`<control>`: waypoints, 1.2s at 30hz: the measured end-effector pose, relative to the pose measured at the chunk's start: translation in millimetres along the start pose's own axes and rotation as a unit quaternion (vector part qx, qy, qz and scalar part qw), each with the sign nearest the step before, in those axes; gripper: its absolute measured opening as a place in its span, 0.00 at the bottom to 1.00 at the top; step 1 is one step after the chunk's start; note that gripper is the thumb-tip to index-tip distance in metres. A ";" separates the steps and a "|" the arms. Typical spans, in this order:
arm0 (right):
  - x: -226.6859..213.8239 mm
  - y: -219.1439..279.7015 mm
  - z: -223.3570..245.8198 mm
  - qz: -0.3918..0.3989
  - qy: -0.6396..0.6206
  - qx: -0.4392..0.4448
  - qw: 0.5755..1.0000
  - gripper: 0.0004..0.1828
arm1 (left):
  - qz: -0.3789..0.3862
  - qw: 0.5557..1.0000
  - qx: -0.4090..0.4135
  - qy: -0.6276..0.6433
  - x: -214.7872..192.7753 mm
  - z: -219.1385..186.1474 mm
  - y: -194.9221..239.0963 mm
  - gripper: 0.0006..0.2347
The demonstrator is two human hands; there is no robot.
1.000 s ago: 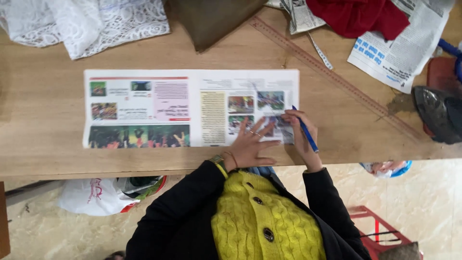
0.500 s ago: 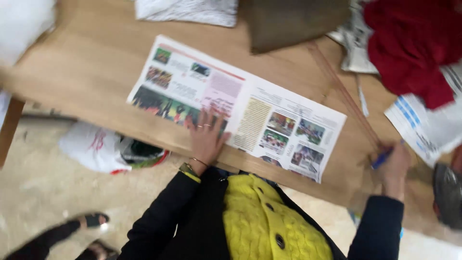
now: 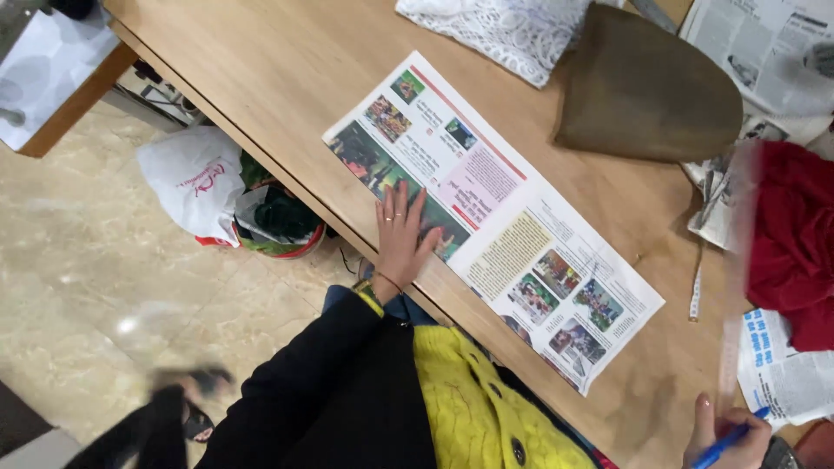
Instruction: The person uses a ruler and a blue pen to measure and mark lines on a newspaper spread out on a wooden table. They repeatedly reposition the ruler and draw lines across the paper. Later, they use a flexible measuring tape to measure the newspaper as well.
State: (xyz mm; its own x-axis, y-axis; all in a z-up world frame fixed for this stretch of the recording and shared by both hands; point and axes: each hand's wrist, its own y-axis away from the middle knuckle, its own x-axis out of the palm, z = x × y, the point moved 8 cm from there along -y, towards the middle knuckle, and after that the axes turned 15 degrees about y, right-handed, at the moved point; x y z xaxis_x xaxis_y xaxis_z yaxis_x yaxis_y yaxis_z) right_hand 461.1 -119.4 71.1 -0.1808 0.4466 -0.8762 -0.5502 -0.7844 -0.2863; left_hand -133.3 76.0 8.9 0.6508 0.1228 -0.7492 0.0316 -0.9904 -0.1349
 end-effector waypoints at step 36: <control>233.0 155.3 576.9 0.337 -0.058 -0.464 0.817 0.09 | 0.079 0.986 -0.137 0.050 -186.1 233.0 37.5 0.18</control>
State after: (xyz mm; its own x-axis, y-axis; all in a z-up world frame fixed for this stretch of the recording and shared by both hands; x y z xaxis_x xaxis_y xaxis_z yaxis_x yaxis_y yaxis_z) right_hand -136.8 111.1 46.1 -0.2936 -0.2255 -0.9290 0.5510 -0.8341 0.0283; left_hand -430.0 30.9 -7.8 0.7350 -0.0286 -0.6774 0.1185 -0.9783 0.1699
